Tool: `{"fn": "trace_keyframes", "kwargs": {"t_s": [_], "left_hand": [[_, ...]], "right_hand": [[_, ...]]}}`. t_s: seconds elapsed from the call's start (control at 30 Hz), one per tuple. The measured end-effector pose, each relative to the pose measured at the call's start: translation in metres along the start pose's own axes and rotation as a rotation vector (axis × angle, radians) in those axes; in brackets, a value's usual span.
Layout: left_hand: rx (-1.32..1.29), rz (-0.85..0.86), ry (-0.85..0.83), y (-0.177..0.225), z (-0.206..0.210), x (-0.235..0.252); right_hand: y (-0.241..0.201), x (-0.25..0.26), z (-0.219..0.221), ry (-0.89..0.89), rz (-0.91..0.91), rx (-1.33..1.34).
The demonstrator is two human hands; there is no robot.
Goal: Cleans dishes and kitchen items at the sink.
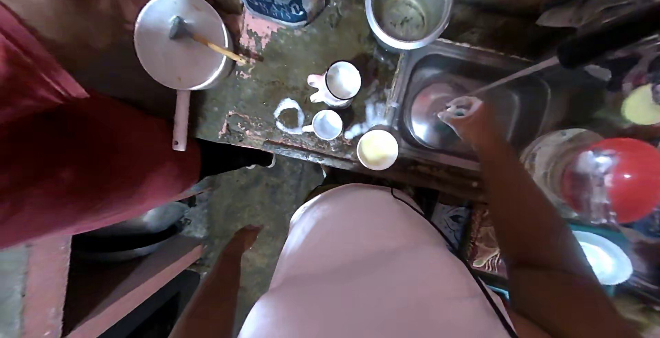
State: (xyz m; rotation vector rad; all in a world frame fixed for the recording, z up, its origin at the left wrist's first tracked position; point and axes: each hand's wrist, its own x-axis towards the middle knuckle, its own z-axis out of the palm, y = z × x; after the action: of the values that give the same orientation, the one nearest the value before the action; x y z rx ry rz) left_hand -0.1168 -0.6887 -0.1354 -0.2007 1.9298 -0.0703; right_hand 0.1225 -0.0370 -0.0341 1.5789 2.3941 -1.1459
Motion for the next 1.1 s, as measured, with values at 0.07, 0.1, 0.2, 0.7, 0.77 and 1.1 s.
{"fn": "trace_keyframes", "kwargs": {"t_s": [0.07, 0.1, 0.2, 0.7, 0.77, 1.1], "left_hand": [[-0.04, -0.047, -0.069, 0.02, -0.014, -0.014], [-0.063, -0.066, -0.109, 0.033, -0.023, -0.024], [0.025, -0.038, -0.21, 0.084, -0.055, -0.067], [0.06, 1.107, -0.236, 0.388, -0.006, -0.244], [0.01, 1.163, -0.24, 0.432, 0.03, -0.244], [-0.537, 0.864, -0.26, 0.547, 0.144, -0.217]], "right_hand": [[0.021, -0.005, -0.004, 0.022, 0.041, -0.035], [0.027, -0.009, -0.005, 0.035, 0.05, -0.056], [0.028, -0.025, -0.007, 0.095, 0.053, -0.156], [0.011, -0.037, 0.045, 0.181, 0.029, -0.404], [0.01, -0.039, 0.045, 0.207, 0.0, -0.405], [0.005, -0.033, 0.033, 0.27, -0.07, -0.437]]}}
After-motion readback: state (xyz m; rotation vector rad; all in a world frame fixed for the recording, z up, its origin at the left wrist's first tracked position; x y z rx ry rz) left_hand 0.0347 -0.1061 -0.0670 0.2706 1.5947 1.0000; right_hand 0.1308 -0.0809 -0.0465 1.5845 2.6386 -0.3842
